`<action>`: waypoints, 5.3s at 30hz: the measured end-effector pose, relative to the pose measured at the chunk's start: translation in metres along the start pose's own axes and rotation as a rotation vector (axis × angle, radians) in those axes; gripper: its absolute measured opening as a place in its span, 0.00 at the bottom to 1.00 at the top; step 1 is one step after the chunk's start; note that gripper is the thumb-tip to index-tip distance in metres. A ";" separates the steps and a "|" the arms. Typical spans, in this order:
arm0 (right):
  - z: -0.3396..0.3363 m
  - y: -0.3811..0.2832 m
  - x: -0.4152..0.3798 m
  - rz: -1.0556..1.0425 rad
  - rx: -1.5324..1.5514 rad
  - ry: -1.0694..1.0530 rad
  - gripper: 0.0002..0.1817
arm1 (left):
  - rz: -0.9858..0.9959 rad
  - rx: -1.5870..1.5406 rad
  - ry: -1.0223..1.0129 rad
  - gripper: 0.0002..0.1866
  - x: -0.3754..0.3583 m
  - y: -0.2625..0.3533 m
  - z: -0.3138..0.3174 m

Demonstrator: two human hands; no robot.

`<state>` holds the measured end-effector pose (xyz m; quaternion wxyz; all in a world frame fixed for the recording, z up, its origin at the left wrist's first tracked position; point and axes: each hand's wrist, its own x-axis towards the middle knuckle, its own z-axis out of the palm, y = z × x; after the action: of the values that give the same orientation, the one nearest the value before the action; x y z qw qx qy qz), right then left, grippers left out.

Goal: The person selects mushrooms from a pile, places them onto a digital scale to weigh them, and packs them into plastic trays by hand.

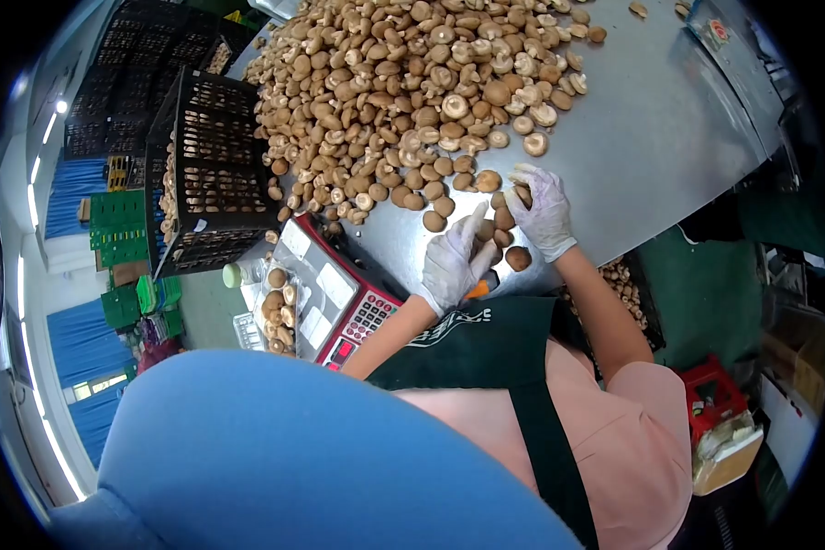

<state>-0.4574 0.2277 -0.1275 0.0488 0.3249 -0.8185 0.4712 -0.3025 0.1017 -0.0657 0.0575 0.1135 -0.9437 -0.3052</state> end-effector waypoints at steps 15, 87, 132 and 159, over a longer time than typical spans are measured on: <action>-0.009 -0.001 -0.002 0.055 0.087 0.024 0.11 | -0.075 0.015 0.076 0.08 0.055 -0.046 -0.037; 0.012 0.016 0.025 0.176 0.438 -0.266 0.15 | -0.513 -0.025 0.131 0.58 -0.042 -0.051 -0.037; -0.236 0.061 -0.135 0.568 0.089 -0.250 0.16 | 0.422 -0.573 -0.812 0.47 0.023 0.093 0.098; 0.002 -0.076 0.073 -0.401 -0.182 -0.666 0.16 | -0.836 -1.314 0.091 0.14 -0.154 -0.026 -0.041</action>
<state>-0.4700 0.1648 -0.0441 -0.0998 0.6076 -0.7483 0.2468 -0.1418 0.0968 -0.0536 0.0321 0.4147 -0.4452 -0.7930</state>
